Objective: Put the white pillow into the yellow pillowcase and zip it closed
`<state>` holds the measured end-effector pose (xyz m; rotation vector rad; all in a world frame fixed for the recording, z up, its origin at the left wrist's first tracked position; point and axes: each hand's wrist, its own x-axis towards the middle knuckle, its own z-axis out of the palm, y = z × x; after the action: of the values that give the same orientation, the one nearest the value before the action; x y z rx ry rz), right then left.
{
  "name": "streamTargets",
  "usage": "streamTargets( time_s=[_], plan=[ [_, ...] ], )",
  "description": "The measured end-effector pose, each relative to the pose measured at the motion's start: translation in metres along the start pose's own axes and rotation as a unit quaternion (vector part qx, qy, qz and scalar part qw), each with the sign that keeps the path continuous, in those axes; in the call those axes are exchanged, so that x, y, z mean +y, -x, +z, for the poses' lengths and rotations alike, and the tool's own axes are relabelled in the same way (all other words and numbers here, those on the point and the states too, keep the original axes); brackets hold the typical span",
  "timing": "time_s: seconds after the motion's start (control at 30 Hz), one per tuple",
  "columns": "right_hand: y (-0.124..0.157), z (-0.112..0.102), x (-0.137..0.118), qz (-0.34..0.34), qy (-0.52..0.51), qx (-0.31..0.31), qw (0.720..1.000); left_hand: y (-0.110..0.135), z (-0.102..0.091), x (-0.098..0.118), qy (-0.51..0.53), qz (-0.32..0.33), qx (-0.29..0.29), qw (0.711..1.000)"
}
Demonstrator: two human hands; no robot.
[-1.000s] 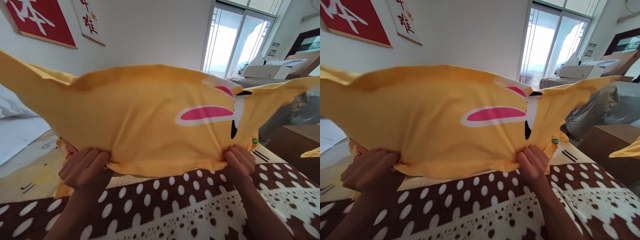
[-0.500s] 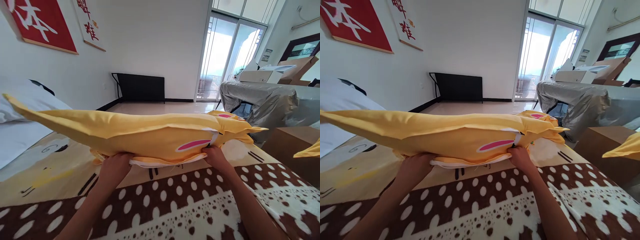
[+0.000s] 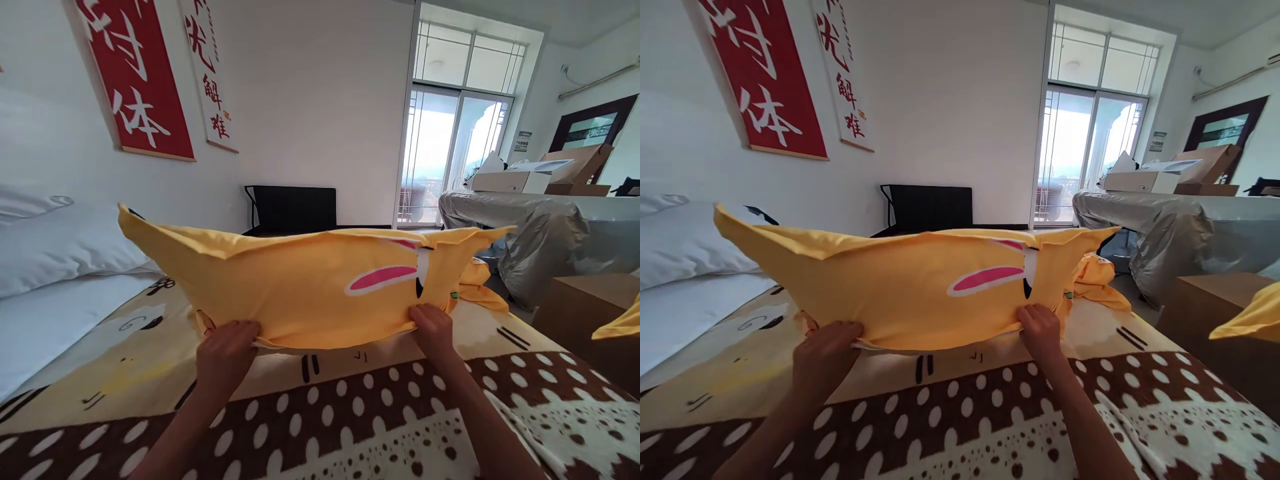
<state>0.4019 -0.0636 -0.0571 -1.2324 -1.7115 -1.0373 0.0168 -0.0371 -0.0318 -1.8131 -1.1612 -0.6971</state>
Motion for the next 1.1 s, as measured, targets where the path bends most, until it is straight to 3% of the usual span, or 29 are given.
streamTargets(
  time_s=[0.1, 0.2, 0.33, 0.57, 0.63, 0.7, 0.77, 0.83, 0.9, 0.97, 1.1],
  plan=[
    [-0.014, -0.033, 0.003, 0.012, -0.044, 0.088, 0.995, -0.017, -0.038, -0.007, 0.022, 0.018, 0.120, 0.992],
    [-0.023, -0.062, 0.004, 0.031, -0.093, 0.135, 0.986, -0.029, -0.073, -0.008, 0.067, -0.001, 0.171, 0.983],
    [-0.026, -0.078, 0.002, 0.044, -0.109, 0.170, 0.978, -0.030, -0.101, -0.003, 0.040, -0.116, 0.139, 0.983],
    [-0.026, -0.079, -0.002, 0.063, -0.153, 0.090, 0.982, -0.023, -0.105, -0.011, 0.067, -0.099, 0.051, 0.991],
    [-0.025, -0.075, -0.001, 0.083, -0.164, 0.048, 0.982, -0.022, -0.101, -0.014, 0.086, -0.118, 0.009, 0.989],
    [-0.022, -0.063, -0.002, 0.097, -0.177, -0.053, 0.978, -0.020, -0.087, -0.017, 0.111, -0.144, -0.050, 0.982],
    [-0.017, -0.041, -0.004, 0.100, -0.195, -0.183, 0.958, -0.014, -0.061, -0.020, 0.139, -0.162, -0.134, 0.968],
    [-0.010, -0.016, -0.007, 0.110, -0.207, -0.267, 0.935, -0.005, -0.028, -0.021, 0.180, -0.165, -0.230, 0.942],
    [-0.003, 0.008, -0.011, 0.127, -0.211, -0.290, 0.925, 0.004, 0.002, -0.021, 0.218, -0.163, -0.301, 0.914],
    [0.003, 0.023, -0.013, 0.137, -0.215, -0.282, 0.925, 0.010, 0.020, -0.020, 0.231, -0.165, -0.317, 0.905],
    [0.010, 0.030, -0.012, 0.150, -0.215, -0.242, 0.934, 0.012, 0.019, -0.017, 0.203, -0.172, -0.282, 0.922]
  ],
)
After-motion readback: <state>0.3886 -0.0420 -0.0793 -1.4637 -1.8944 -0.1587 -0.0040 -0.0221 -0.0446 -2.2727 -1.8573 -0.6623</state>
